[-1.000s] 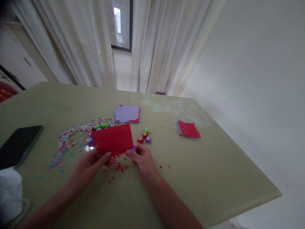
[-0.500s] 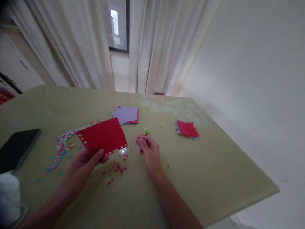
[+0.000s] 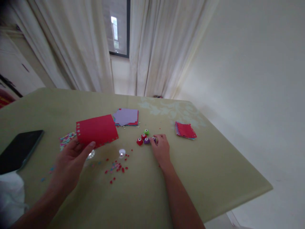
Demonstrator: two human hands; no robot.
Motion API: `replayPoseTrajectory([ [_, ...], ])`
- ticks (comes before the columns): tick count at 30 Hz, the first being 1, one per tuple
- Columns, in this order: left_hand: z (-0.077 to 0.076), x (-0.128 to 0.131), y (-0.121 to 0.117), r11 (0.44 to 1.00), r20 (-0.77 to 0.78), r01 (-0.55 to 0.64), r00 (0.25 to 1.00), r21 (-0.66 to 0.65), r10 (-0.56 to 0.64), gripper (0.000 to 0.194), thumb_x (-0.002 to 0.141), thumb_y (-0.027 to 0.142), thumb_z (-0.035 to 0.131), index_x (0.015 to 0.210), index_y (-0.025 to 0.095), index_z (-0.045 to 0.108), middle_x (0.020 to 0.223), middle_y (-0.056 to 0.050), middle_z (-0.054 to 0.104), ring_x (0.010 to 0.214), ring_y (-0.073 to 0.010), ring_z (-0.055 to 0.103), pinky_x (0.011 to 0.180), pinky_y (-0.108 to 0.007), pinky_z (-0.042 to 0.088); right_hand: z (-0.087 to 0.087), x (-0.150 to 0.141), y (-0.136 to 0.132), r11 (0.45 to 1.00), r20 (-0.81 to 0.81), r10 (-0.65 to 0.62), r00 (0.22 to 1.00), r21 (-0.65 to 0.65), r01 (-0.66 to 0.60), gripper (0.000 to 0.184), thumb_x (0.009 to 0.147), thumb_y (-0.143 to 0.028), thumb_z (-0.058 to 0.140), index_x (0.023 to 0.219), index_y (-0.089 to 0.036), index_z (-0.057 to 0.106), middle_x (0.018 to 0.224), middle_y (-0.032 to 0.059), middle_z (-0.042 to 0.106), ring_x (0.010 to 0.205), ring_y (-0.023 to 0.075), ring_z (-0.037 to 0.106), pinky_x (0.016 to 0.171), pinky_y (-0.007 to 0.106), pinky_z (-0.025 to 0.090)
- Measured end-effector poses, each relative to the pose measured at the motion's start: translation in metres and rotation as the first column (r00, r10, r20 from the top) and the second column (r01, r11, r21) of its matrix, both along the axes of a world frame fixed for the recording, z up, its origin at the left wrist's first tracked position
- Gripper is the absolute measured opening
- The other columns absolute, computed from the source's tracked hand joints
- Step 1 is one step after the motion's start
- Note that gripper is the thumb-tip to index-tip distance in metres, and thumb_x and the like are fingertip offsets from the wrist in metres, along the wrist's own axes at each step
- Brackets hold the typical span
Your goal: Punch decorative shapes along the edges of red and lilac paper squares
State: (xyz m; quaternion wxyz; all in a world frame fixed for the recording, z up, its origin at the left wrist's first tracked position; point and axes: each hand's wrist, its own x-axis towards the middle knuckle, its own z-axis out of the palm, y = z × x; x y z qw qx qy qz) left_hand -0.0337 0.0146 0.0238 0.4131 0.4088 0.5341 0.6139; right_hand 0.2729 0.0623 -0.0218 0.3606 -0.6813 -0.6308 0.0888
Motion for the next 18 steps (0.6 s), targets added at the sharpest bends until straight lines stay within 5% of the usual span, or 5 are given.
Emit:
replayPoseTrajectory([
  [3, -0.007, -0.015, 0.008, 0.993, -0.083, -0.11, 0.99, 0.048, 0.114, 0.034, 0.084, 0.041, 0.077, 0.114, 0.026, 0.074, 0.113, -0.002, 0.081, 0.099, -0.0237, 0.075, 0.09, -0.034, 0.058, 0.009, -0.017, -0.005, 0.99, 0.026, 0.02, 0.999, 0.139, -0.023, 0.03, 0.098, -0.04, 0.061, 0.109, -0.015, 0.072, 0.103, 0.013, 0.067, 0.083, 0.0247, 0.064, 0.083, 0.041, 0.054],
  [5, -0.013, -0.028, 0.014, 0.984, -0.152, -0.17, 0.972, 0.06, 0.177, 0.032, 0.084, 0.04, 0.075, 0.113, 0.026, 0.075, 0.108, -0.003, 0.081, 0.094, -0.0249, 0.076, 0.086, -0.035, 0.059, 0.014, -0.04, -0.011, 0.97, 0.063, 0.152, 0.986, 0.182, -0.161, 0.024, 0.101, -0.036, 0.058, 0.108, -0.017, 0.071, 0.103, 0.012, 0.068, 0.094, 0.0265, 0.065, 0.09, 0.042, 0.054],
  [10, -0.018, -0.054, 0.027, 0.942, -0.484, -0.326, 0.813, 0.086, 0.325, 0.039, 0.084, 0.036, 0.072, 0.121, 0.024, 0.07, 0.098, -0.005, 0.079, 0.079, -0.0257, 0.076, 0.07, -0.035, 0.059, 0.018, -0.115, -0.016, 0.806, 0.252, 0.576, 0.778, -0.015, -0.592, 0.033, 0.099, -0.029, 0.065, 0.13, -0.019, 0.064, 0.122, 0.013, 0.067, 0.114, 0.0281, 0.062, 0.103, 0.043, 0.052],
  [14, -0.016, -0.057, 0.031, 0.94, -0.208, -0.331, 0.917, 0.084, 0.341, 0.03, 0.081, 0.037, 0.075, 0.107, 0.023, 0.073, 0.093, -0.002, 0.078, 0.079, -0.0215, 0.075, 0.074, -0.033, 0.061, 0.014, -0.159, -0.001, 0.786, 0.346, 0.597, 0.724, -0.073, -0.614, 0.058, 0.096, -0.031, 0.07, 0.148, -0.017, 0.049, 0.137, 0.0168, 0.059, 0.123, 0.0307, 0.057, 0.106, 0.045, 0.05],
  [18, -0.012, -0.05, 0.031, 0.96, 0.158, -0.279, 0.948, -0.011, 0.278, 0.023, 0.074, 0.034, 0.08, 0.092, 0.02, 0.075, 0.091, 0.0, 0.077, 0.077, -0.017, 0.073, 0.083, -0.032, 0.062, 0.014, -0.169, 0.007, 0.785, 0.323, 0.605, 0.728, -0.087, -0.614, 0.04, 0.094, -0.023, 0.072, 0.131, -0.016, 0.059, 0.133, 0.0168, 0.058, 0.122, 0.0292, 0.056, 0.106, 0.043, 0.05],
])
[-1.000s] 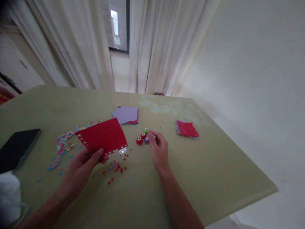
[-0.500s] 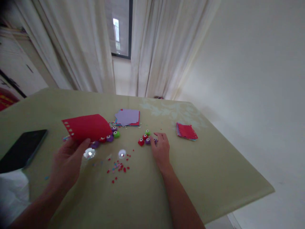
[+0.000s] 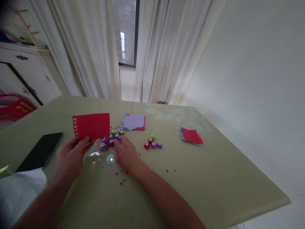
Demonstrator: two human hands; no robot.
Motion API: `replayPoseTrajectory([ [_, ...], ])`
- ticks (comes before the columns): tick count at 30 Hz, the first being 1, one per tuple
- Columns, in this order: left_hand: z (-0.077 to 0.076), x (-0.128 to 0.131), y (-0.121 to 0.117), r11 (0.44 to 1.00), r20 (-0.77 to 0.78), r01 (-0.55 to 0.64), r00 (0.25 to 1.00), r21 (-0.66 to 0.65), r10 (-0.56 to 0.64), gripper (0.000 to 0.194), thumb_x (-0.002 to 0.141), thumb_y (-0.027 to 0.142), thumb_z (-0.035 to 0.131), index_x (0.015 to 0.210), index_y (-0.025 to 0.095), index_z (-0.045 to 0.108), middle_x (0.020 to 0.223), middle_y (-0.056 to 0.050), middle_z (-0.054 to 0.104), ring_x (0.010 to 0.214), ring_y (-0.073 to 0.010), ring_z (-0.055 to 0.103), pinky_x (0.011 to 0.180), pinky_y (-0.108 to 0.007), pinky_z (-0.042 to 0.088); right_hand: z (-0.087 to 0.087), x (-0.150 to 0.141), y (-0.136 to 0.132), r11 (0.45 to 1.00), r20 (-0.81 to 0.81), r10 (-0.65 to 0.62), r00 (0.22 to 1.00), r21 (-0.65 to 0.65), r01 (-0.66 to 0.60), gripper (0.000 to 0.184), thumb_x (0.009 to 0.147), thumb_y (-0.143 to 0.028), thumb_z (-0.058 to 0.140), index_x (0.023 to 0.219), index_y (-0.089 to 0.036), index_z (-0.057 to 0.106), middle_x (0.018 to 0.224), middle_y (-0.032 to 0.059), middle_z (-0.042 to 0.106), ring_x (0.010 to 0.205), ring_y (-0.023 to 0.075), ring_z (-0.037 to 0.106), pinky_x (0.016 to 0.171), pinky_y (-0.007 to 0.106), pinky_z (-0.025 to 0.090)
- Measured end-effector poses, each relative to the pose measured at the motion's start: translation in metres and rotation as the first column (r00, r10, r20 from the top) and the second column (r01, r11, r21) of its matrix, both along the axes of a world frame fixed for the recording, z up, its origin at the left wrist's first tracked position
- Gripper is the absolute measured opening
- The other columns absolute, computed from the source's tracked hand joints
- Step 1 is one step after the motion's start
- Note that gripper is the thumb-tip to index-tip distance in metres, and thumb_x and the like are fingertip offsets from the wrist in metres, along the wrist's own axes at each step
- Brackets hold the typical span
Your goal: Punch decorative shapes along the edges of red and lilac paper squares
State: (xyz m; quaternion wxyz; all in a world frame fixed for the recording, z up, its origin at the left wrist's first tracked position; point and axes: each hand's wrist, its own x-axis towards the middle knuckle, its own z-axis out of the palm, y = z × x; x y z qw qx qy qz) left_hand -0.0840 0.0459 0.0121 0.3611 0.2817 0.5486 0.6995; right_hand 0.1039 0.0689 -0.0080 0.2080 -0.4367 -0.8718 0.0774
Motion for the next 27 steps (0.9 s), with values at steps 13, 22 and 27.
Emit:
replayPoseTrajectory([
  [13, 0.013, 0.043, -0.03, 0.931, -0.09, 0.355, 0.928, -0.09, -0.363, 0.039, 0.075, 0.048, 0.086, 0.098, 0.018, 0.074, 0.087, -0.003, 0.08, 0.072, -0.0176, 0.072, 0.067, -0.027, 0.058, -0.001, 0.076, -0.051, 0.879, -0.624, -0.416, 0.661, -0.462, 0.117, 0.032, 0.085, -0.03, 0.08, 0.114, -0.02, 0.072, 0.093, 0.0047, 0.073, 0.077, 0.0195, 0.066, 0.071, 0.031, 0.054],
  [22, 0.007, 0.056, -0.035, 0.894, -0.122, 0.414, 0.892, -0.169, -0.436, 0.04, 0.07, 0.051, 0.09, 0.088, 0.02, 0.072, 0.079, -0.001, 0.078, 0.069, -0.0197, 0.073, 0.066, -0.028, 0.059, 0.002, 0.076, -0.046, 0.869, -0.784, -0.445, 0.434, -0.495, -0.002, 0.033, 0.076, -0.033, 0.089, 0.104, -0.021, 0.076, 0.086, 0.0014, 0.072, 0.071, 0.0165, 0.063, 0.067, 0.028, 0.053],
  [27, 0.004, 0.056, -0.035, 0.885, -0.075, 0.444, 0.886, -0.141, -0.457, 0.038, 0.073, 0.047, 0.09, 0.094, 0.022, 0.072, 0.087, 0.0, 0.079, 0.074, -0.0184, 0.073, 0.069, -0.026, 0.06, 0.001, 0.078, -0.045, 0.847, -0.763, -0.495, 0.415, -0.53, 0.037, 0.032, 0.076, -0.034, 0.088, 0.101, -0.02, 0.074, 0.085, 0.0008, 0.07, 0.068, 0.0157, 0.06, 0.063, 0.027, 0.051],
])
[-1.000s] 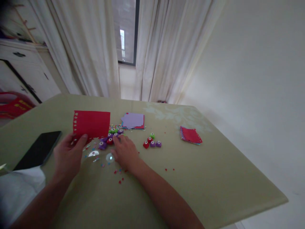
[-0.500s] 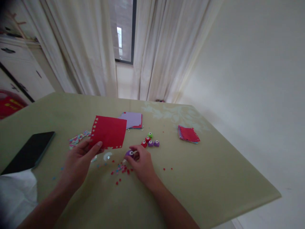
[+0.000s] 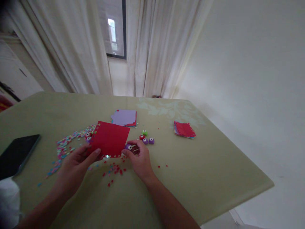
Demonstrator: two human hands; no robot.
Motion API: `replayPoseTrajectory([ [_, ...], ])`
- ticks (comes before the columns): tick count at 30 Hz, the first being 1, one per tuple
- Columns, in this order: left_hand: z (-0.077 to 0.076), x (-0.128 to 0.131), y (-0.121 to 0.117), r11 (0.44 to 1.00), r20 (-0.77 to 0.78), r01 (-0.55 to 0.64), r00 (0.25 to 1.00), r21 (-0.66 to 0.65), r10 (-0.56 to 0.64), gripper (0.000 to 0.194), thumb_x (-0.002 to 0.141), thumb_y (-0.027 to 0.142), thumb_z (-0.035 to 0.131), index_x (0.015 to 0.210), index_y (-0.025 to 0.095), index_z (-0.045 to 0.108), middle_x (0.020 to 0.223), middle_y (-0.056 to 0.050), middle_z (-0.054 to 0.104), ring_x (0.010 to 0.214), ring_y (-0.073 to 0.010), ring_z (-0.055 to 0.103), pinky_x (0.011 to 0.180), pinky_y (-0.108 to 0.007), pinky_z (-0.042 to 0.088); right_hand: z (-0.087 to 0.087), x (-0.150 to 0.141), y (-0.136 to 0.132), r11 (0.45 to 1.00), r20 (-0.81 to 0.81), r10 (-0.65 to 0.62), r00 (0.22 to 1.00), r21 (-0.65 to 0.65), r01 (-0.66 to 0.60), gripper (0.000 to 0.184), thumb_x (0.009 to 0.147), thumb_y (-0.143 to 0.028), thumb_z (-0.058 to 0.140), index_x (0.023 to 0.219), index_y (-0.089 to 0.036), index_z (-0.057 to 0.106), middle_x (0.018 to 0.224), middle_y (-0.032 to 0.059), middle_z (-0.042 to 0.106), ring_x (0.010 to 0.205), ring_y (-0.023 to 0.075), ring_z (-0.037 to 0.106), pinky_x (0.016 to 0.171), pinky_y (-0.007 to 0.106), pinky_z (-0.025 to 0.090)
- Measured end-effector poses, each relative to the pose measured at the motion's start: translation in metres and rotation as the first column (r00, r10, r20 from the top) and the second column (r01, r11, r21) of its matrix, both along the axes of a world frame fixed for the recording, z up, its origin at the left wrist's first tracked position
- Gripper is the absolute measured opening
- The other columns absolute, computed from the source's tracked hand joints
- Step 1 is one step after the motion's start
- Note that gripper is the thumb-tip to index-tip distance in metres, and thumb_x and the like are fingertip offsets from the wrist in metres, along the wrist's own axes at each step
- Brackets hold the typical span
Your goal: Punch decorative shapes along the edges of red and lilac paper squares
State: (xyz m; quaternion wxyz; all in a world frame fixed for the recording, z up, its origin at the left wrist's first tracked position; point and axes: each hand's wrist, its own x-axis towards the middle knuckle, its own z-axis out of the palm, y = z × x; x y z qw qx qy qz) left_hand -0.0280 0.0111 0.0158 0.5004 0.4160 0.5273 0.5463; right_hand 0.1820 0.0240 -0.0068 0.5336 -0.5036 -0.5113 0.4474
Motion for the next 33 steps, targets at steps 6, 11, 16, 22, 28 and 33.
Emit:
replayPoseTrajectory([
  [6, -0.0002, -0.0005, 0.0001, 1.0, -0.009, -0.016, 1.0, -0.016, 0.016, 0.041, 0.07, 0.048, 0.091, 0.094, 0.021, 0.071, 0.086, 0.0, 0.078, 0.074, -0.0179, 0.074, 0.07, -0.026, 0.061, 0.0025, -0.002, -0.0035, 0.999, 0.023, 0.01, 1.0, 0.036, -0.011, 0.036, 0.073, -0.036, 0.091, 0.101, -0.021, 0.074, 0.087, 0.0005, 0.069, 0.071, 0.0163, 0.061, 0.067, 0.027, 0.052],
  [11, 0.0023, -0.0014, 0.0006, 0.997, -0.006, -0.051, 0.999, -0.065, 0.051, 0.049, 0.068, 0.05, 0.092, 0.1, 0.019, 0.07, 0.088, -0.002, 0.08, 0.075, -0.0186, 0.075, 0.071, -0.027, 0.061, 0.0036, -0.0019, -0.0042, 1.0, 0.016, -0.019, 1.0, 0.01, 0.018, 0.032, 0.076, -0.034, 0.087, 0.102, -0.02, 0.073, 0.088, 0.0019, 0.072, 0.072, 0.0165, 0.061, 0.068, 0.028, 0.052],
  [16, 0.005, 0.0, -0.0007, 0.997, -0.021, -0.05, 0.999, -0.056, 0.049, 0.049, 0.068, 0.051, 0.091, 0.098, 0.019, 0.07, 0.085, -0.001, 0.079, 0.073, -0.0187, 0.075, 0.07, -0.028, 0.062, 0.0, -0.0022, -0.0031, 1.0, 0.033, -0.001, 0.999, 0.028, 0.0, 0.034, 0.075, -0.035, 0.089, 0.102, -0.021, 0.074, 0.09, 0.0016, 0.07, 0.072, 0.0159, 0.061, 0.068, 0.027, 0.052],
  [22, 0.0013, 0.0007, 0.0014, 0.997, -0.023, -0.067, 0.998, -0.033, 0.067, 0.048, 0.069, 0.052, 0.09, 0.098, 0.02, 0.069, 0.084, -0.002, 0.079, 0.073, -0.0217, 0.077, 0.071, -0.032, 0.063, 0.0004, -0.0028, -0.0037, 1.0, 0.013, -0.024, 1.0, 0.018, 0.024, 0.033, 0.076, -0.035, 0.088, 0.102, -0.021, 0.073, 0.089, 0.0023, 0.073, 0.072, 0.0171, 0.063, 0.068, 0.028, 0.053],
  [28, 0.004, 0.0035, -0.0015, 0.997, -0.013, -0.064, 0.998, -0.051, 0.063, 0.048, 0.068, 0.053, 0.09, 0.095, 0.021, 0.069, 0.083, -0.002, 0.08, 0.072, -0.0224, 0.077, 0.064, -0.03, 0.061, 0.0032, -0.0036, -0.0054, 0.998, 0.061, -0.007, 0.998, 0.066, 0.003, 0.033, 0.074, -0.033, 0.09, 0.1, -0.021, 0.074, 0.091, 0.0013, 0.07, 0.071, 0.0159, 0.061, 0.067, 0.028, 0.053],
  [33, 0.0042, 0.0017, -0.0025, 0.996, -0.033, -0.072, 0.997, -0.049, 0.07, 0.047, 0.071, 0.052, 0.089, 0.097, 0.019, 0.069, 0.083, -0.002, 0.08, 0.072, -0.0206, 0.076, 0.067, -0.029, 0.061, 0.005, -0.0022, -0.0069, 0.993, 0.122, -0.029, 0.992, 0.119, 0.014, 0.028, 0.079, -0.032, 0.086, 0.101, -0.021, 0.073, 0.092, 0.0016, 0.069, 0.072, 0.0157, 0.06, 0.069, 0.028, 0.052],
])
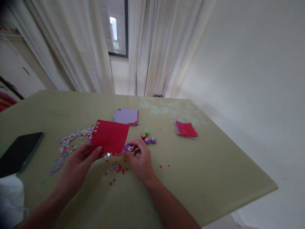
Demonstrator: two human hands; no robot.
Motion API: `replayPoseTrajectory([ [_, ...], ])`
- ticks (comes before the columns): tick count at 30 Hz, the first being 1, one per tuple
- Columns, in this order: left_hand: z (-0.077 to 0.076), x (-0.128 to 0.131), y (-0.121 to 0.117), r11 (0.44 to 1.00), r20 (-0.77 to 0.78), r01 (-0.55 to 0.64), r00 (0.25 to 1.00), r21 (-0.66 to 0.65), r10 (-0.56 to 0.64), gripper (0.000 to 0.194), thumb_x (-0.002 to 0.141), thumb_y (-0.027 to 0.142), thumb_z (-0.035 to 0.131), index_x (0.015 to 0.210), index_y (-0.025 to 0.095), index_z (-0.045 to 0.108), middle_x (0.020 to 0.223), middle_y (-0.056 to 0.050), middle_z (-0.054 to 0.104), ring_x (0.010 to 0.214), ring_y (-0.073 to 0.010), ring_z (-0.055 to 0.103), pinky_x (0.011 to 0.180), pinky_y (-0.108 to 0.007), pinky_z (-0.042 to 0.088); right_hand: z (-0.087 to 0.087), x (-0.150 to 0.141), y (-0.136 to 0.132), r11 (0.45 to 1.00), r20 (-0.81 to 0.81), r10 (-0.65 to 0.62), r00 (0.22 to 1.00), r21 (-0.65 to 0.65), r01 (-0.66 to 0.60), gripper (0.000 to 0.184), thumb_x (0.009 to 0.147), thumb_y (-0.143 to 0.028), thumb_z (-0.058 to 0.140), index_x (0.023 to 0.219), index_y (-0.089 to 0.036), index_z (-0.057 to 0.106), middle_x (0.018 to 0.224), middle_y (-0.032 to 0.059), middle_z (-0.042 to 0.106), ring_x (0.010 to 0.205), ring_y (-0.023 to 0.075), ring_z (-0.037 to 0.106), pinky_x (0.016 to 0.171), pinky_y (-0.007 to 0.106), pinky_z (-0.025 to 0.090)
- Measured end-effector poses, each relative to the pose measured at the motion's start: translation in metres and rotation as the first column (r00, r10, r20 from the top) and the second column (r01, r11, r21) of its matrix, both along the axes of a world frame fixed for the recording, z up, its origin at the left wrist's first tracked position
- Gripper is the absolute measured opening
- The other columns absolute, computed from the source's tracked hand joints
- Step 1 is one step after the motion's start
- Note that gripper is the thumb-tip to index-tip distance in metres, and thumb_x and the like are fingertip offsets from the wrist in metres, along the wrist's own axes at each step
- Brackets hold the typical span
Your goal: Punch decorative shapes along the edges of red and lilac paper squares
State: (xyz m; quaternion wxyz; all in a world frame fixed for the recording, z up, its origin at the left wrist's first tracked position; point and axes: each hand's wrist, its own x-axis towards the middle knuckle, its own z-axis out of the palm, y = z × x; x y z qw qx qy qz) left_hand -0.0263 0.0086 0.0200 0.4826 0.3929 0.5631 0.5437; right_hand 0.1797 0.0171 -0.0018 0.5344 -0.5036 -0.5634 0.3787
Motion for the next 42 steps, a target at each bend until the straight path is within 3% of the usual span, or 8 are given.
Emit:
replayPoseTrajectory([
  [9, -0.007, 0.001, 0.001, 0.999, 0.018, 0.03, 0.999, 0.025, -0.031, 0.042, 0.074, 0.049, 0.088, 0.097, 0.02, 0.067, 0.085, -0.001, 0.078, 0.071, -0.0183, 0.074, 0.063, -0.027, 0.06, -0.002, 0.001, -0.001, 0.999, 0.064, -0.009, 0.998, 0.044, 0.006, 0.031, 0.078, -0.03, 0.088, 0.103, -0.022, 0.072, 0.096, 0.002, 0.069, 0.076, 0.0166, 0.061, 0.072, 0.029, 0.053],
  [15, -0.01, -0.002, 0.0, 0.999, -0.063, 0.03, 0.998, 0.018, -0.028, 0.048, 0.075, 0.053, 0.086, 0.103, 0.02, 0.066, 0.085, -0.002, 0.079, 0.074, -0.0211, 0.076, 0.064, -0.027, 0.059, -0.007, 0.0, 0.0, 0.999, -0.027, 0.018, 0.999, 0.044, -0.017, 0.038, 0.075, -0.029, 0.09, 0.103, -0.023, 0.065, 0.103, 0.003, 0.069, 0.093, 0.02, 0.067, 0.082, 0.032, 0.057],
  [20, -0.009, -0.002, 0.001, 0.999, -0.081, 0.035, 0.996, 0.033, -0.033, 0.048, 0.075, 0.053, 0.086, 0.104, 0.02, 0.067, 0.085, -0.001, 0.079, 0.076, -0.0212, 0.076, 0.066, -0.027, 0.059, -0.008, -0.002, -0.002, 0.998, -0.054, 0.063, 0.997, 0.028, -0.062, 0.041, 0.075, -0.031, 0.091, 0.104, -0.023, 0.064, 0.105, 0.0027, 0.067, 0.093, 0.0196, 0.067, 0.081, 0.032, 0.059],
  [27, -0.004, -0.002, 0.002, 0.994, -0.082, 0.095, 0.993, 0.051, -0.09, 0.038, 0.079, 0.05, 0.084, 0.097, 0.02, 0.069, 0.084, 0.0, 0.079, 0.075, -0.0192, 0.075, 0.064, -0.024, 0.057, -0.01, -0.002, -0.001, 1.0, -0.062, 0.001, 0.998, 0.009, 0.0, 0.048, 0.073, -0.031, 0.092, 0.111, -0.023, 0.064, 0.104, 0.0044, 0.067, 0.094, 0.0215, 0.067, 0.082, 0.034, 0.059],
  [33, -0.005, -0.003, 0.001, 0.994, -0.071, 0.11, 0.992, 0.02, -0.108, 0.041, 0.079, 0.053, 0.083, 0.097, 0.019, 0.068, 0.084, -0.003, 0.079, 0.071, -0.0204, 0.073, 0.059, -0.027, 0.057, -0.009, -0.002, -0.001, 1.0, -0.05, -0.003, 0.999, 0.017, 0.004, 0.049, 0.072, -0.032, 0.093, 0.111, -0.022, 0.065, 0.104, 0.0045, 0.068, 0.092, 0.0215, 0.067, 0.082, 0.035, 0.058],
  [42, -0.01, -0.005, 0.002, 0.991, -0.185, 0.121, 0.977, 0.053, -0.11, 0.039, 0.08, 0.053, 0.082, 0.091, 0.019, 0.067, 0.083, -0.002, 0.077, 0.072, -0.0198, 0.072, 0.062, -0.027, 0.057, -0.012, -0.001, 0.001, 0.995, -0.054, -0.021, 0.998, 0.094, 0.026, 0.04, 0.077, -0.023, 0.089, 0.109, -0.024, 0.065, 0.107, 0.0045, 0.069, 0.096, 0.0214, 0.067, 0.088, 0.036, 0.056],
])
